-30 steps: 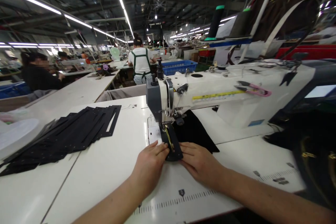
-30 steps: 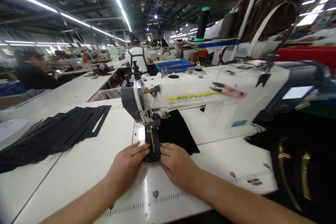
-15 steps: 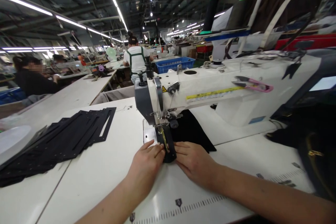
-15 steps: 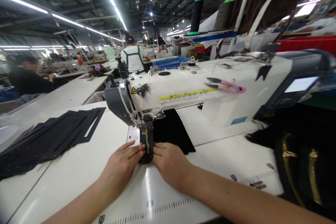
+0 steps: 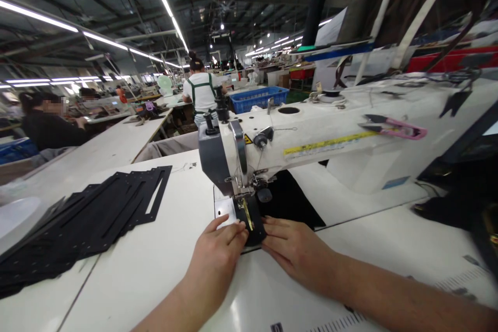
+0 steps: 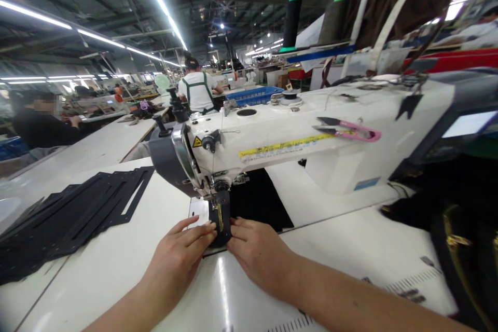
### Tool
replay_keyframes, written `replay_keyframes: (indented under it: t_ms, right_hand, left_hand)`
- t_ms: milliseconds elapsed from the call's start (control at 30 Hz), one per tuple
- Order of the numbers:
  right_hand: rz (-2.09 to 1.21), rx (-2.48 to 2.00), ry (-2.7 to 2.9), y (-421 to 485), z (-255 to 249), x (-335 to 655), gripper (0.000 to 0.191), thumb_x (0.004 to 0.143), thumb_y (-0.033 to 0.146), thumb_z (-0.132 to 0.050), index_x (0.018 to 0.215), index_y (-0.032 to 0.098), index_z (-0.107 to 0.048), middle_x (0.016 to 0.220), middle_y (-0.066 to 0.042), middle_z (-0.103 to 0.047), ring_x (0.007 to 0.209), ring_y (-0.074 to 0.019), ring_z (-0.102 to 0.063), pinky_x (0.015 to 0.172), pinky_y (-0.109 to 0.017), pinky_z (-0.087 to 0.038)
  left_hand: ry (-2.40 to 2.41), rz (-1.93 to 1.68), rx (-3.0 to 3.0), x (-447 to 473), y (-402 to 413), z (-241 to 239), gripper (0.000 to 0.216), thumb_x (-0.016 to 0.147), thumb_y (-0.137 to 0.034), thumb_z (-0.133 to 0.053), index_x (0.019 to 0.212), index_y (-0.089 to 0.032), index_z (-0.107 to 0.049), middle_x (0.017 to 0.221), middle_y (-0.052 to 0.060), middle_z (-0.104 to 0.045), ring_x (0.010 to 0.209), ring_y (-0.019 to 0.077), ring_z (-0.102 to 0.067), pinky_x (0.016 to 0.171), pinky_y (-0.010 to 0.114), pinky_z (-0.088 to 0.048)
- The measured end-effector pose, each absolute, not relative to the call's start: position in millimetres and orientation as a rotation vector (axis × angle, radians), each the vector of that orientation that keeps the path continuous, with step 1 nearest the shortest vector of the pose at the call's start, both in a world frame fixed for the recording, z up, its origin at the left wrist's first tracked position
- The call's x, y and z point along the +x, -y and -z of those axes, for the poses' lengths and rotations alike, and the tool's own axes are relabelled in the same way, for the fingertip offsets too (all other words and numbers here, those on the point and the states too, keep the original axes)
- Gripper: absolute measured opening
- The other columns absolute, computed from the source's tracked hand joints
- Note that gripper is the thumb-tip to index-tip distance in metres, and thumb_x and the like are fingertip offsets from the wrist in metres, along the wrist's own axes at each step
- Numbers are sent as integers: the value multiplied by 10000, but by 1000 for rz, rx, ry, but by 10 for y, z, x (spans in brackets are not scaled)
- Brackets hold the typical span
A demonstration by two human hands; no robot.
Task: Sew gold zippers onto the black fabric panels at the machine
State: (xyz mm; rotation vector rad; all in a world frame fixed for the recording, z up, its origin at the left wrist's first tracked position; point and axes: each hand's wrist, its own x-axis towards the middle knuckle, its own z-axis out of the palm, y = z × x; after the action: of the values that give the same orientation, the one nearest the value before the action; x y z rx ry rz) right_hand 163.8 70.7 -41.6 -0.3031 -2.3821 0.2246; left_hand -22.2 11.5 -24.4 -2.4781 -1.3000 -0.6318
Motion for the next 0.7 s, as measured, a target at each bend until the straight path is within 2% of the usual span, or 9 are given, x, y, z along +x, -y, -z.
replay_keyframes:
  t_ms: [700]
  right_hand:
    - [-233,-366,2495,-921,393,1509,198,831,76,-435,799,124,-625,841,-83,-650,892,-171,-585,877,-283,-451]
  left_hand:
    - [1259,575,-2454,-283,-332,250,264,878,-102,-320,883,-145,-580,786,63,-608,738,160,-610,822,364,-491]
